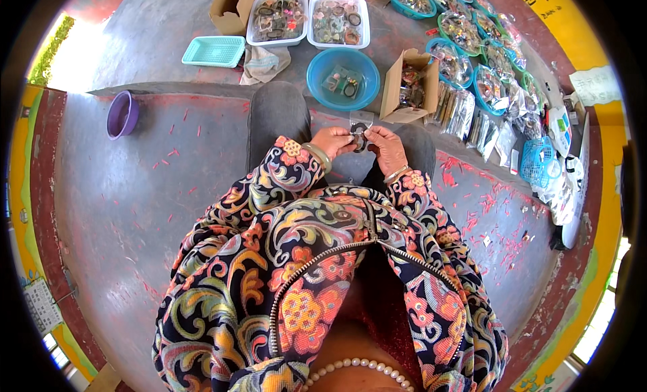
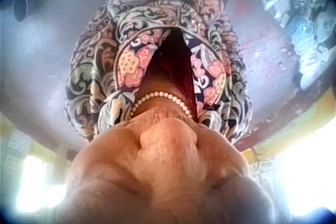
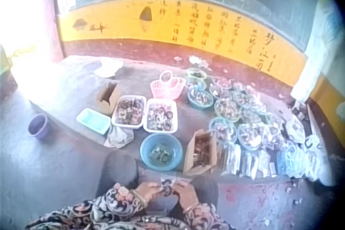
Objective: The person sits on the floor and repeatedly picks up small jewelry items from a blue bowl, places them into clear plastic bags, and transfers the packaged items into a cardboard box. The process involves handling multiple small objects one by one and organizing them into containers.
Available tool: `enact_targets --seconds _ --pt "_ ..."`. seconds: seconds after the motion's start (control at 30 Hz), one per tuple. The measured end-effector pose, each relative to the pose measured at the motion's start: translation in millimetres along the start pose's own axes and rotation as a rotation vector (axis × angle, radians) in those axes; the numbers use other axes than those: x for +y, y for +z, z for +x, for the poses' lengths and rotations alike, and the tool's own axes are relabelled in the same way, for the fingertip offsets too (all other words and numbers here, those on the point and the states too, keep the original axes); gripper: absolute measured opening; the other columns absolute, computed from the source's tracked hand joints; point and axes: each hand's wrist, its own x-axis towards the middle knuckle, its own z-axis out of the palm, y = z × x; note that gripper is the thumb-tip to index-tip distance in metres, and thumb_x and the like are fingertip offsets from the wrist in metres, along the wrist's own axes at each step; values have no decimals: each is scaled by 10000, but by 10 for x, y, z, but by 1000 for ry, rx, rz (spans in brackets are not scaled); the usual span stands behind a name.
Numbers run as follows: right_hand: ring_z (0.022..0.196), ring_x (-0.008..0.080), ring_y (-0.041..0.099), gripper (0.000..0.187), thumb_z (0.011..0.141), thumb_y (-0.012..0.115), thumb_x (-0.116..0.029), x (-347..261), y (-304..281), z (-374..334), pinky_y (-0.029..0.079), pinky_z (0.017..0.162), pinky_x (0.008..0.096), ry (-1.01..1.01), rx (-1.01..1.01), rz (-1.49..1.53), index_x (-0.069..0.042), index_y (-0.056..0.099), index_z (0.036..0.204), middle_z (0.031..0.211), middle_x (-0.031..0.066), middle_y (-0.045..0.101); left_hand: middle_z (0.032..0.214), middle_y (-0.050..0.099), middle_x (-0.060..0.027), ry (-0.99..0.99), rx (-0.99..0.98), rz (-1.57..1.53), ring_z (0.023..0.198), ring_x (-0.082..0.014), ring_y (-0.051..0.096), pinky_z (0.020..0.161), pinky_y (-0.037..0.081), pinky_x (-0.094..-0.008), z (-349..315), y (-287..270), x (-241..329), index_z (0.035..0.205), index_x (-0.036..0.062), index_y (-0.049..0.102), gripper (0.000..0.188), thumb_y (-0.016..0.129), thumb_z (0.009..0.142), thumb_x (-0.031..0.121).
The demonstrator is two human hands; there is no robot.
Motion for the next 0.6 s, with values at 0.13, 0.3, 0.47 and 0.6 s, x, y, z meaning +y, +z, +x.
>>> enact_targets --seconds 0.13,0.3,0.47,0.6 --pt "680 42 490 136 757 653 -224 -69 75 -31 356 605 208 29 38 4 -108 613 815 745 -52 581 934 592 -117 4 40 10 837 -175 602 754 516 -239 -10 8 26 981 -88 532 187 516 826 15" --pt "707 50 494 109 755 652 -210 -52 25 -9 358 641 224 63 17 93 -119 616 801 754 -53 583 937 594 -102 -28 -40 28 833 -166 603 745 517 -240 -1 -23 -20 999 -68 534 195 520 824 17" --pt "692 51 498 83 740 661 -173 16 -40 20 365 630 218 27 1 85 -114 619 779 746 -48 586 935 596 -87 -57 -79 57 820 -156 604 731 522 -247 -13 -15 -4 1017 -54 533 207 522 826 23" --pt "669 48 496 64 732 661 -145 5 -38 35 370 612 208 48 -26 66 -105 616 752 736 -45 587 916 601 -76 -66 -84 83 811 -143 602 706 524 -242 -20 -30 0 1013 -43 543 201 519 831 39"
